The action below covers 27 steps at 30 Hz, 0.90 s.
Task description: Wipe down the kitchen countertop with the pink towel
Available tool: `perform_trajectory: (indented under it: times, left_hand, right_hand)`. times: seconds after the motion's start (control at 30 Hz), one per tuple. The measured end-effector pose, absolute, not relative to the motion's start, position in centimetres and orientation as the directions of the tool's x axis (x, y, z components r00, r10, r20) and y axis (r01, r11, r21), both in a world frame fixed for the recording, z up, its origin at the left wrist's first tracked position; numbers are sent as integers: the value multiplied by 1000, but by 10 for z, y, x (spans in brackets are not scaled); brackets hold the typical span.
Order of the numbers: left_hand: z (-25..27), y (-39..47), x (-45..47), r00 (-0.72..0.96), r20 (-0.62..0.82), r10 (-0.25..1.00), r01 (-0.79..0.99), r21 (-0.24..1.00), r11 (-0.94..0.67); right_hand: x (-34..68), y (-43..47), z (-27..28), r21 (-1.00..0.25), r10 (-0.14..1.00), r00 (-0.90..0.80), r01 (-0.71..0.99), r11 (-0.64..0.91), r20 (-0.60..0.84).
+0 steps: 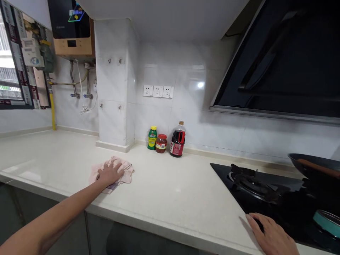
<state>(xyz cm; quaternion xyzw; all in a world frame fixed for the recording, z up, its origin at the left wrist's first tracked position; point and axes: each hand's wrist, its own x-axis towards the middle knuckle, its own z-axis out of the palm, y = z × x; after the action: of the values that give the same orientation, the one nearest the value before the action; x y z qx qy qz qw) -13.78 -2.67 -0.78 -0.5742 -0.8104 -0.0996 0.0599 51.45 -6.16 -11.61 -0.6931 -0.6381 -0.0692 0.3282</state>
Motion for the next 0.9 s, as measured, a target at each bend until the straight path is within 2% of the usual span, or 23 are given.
perform_trajectory:
  times: [0.1,0.23,0.43,0.63,0.8,0.9]
  left_hand:
    - [-15,-25,-106,-267,220,938,964,57,261]
    - [-23,-17,-38,-85,220,972,996,10,85]
    - [-26,29,88,120,184,976,992,19,-125]
    - [-20,91,193,163,160,974,983,58,-174]
    - [-17,119,262,171,128,977,979,85,-183]
    - [-19,114,299,234,109,966,964,100,-245]
  right_hand:
    - [513,-63,-113,-388,832,174,920,54,527]
    - [508,-68,-108,-400,801,174,912,88,572]
    - [501,-75,-98,-411,706,222,906,107,673]
    - [492,-81,-86,-478,594,315,868,135,740]
    - [490,-84,-81,-545,572,378,825,150,728]
    - [491,-84,-79,-573,575,414,810,120,706]
